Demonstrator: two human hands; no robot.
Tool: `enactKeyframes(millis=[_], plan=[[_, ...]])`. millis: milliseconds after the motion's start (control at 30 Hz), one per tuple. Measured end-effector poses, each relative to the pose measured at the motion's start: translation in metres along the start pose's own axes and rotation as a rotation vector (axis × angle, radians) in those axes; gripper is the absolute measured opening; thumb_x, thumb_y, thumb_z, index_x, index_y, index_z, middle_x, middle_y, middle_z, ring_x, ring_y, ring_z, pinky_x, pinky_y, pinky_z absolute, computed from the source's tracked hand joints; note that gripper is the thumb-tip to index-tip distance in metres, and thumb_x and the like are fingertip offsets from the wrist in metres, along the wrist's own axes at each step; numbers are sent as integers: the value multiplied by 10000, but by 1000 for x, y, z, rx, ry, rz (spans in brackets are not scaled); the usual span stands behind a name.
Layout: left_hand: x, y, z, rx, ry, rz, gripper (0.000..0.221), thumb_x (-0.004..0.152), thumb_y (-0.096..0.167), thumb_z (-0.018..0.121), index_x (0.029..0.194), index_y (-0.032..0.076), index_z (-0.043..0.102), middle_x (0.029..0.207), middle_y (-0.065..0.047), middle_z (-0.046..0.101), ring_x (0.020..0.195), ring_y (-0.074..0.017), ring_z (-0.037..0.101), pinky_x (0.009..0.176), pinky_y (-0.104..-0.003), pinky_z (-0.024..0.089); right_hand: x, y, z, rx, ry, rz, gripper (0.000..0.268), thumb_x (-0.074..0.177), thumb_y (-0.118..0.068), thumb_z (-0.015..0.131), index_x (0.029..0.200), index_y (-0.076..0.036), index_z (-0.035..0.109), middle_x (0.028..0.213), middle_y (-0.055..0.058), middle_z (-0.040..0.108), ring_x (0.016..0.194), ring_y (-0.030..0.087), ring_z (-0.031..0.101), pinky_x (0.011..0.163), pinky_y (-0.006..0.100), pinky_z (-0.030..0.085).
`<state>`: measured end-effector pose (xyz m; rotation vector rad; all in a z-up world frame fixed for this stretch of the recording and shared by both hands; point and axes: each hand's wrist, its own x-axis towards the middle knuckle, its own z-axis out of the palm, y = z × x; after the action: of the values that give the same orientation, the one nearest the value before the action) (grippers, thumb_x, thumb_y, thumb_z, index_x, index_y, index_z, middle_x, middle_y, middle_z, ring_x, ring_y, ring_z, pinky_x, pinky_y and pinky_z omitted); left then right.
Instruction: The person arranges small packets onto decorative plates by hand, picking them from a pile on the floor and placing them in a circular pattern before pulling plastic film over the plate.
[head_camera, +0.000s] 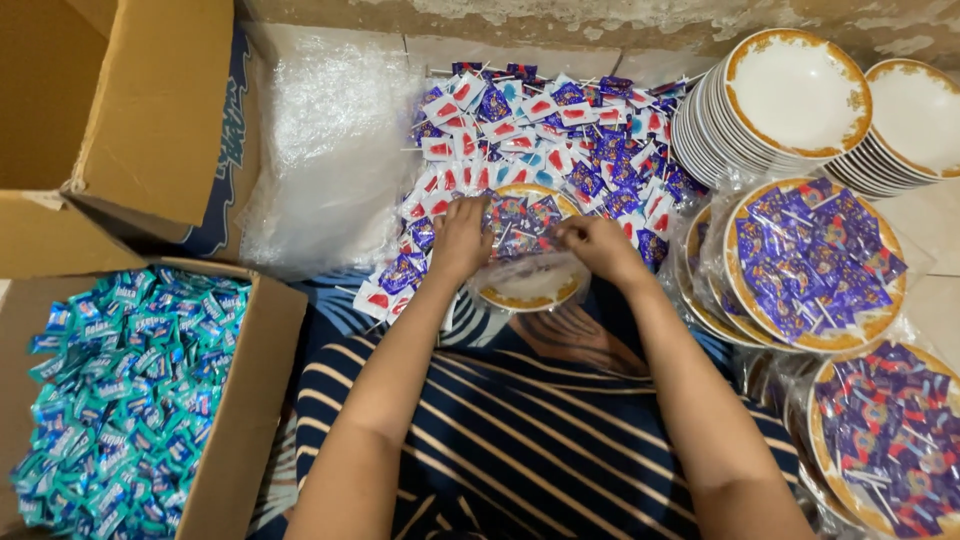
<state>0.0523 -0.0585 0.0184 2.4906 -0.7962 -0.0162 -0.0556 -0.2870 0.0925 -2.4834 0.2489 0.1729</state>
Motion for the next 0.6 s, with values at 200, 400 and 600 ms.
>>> enactKeyframes(millis=[200, 400, 600], plan=[[70, 2, 18, 4, -245, -80, 478, 959, 258, 506, 1425, 156, 529, 1508, -98, 524, 1351, -285, 484, 1023, -515, 396, 97, 80, 21, -84, 106, 7, 333, 976, -314, 572, 1207, -154, 750, 1202, 132, 720, 1136, 375, 671, 976, 453, 531], [116, -25, 62, 97, -375, -147, 479, 972, 401, 404, 1308, 178, 662, 1556, -28, 487, 1297, -307, 512, 957, -522, 477, 145, 84, 45, -126, 27, -16, 369, 1004, -396, 497, 1221, -230, 745, 1431, 33, 620, 1313, 347, 557, 1125, 456, 428], [100, 0, 16, 167, -489, -91, 523, 938, 461, 513, 1324, 142, 664, 1643, -42, 350, 1319, -396, 477, 962, -524, 516, 167, 93, 77, -251, 46, 85, 321, 931, -521, 580, 1145, -347, 743, 1510, 32, 535, 1342, 388, 506, 1116, 544, 410]])
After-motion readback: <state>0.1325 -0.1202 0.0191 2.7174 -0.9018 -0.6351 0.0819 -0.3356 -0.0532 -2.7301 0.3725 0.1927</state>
